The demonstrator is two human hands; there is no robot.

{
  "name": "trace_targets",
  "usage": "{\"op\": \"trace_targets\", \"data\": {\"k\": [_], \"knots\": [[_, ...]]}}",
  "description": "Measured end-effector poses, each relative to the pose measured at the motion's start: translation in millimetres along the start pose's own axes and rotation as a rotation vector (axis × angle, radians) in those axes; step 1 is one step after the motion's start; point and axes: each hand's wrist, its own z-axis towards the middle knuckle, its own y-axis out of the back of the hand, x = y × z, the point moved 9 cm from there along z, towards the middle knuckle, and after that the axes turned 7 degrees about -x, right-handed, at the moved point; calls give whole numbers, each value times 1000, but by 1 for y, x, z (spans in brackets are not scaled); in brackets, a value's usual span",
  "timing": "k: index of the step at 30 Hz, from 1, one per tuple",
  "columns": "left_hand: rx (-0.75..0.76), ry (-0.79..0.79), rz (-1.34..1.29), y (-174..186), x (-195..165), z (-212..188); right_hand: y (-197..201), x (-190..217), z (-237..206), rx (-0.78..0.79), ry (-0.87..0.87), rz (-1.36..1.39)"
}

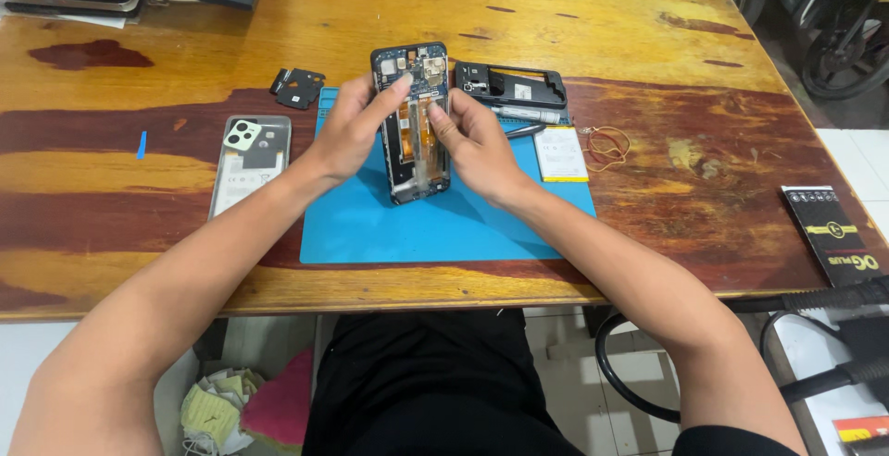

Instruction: The person repairs a disassembled smartphone on a blue mat, prying at the frame with a metal tool, brushing dust from the internals, and working around the board. They then remove the old battery from the housing and press a new battery into place inside the phone body.

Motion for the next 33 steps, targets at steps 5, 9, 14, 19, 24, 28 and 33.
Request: {"op": "trace_targets", "data": {"k": [5, 9, 14, 19, 24, 28, 33], "knots": [[219, 189, -209, -29, 1, -13, -10, 0, -6, 72, -14, -65], [203, 310, -495, -34, 3, -21, -14, 7, -6, 121, 48, -132], [192, 291, -496, -26, 14, -20, -8, 23, -2, 63, 269, -455], [204, 285, -439, -19, 27, -19, -10, 20, -4, 87, 236, -537], [253, 176, -313, -20, 14, -21, -15, 27, -8, 121, 228, -616], [209, 318, -350, -23, 16, -25, -17, 30, -10, 127, 194, -585], [196, 286, -235, -23, 12, -25, -18, 30, -10, 148, 237, -556]]}}
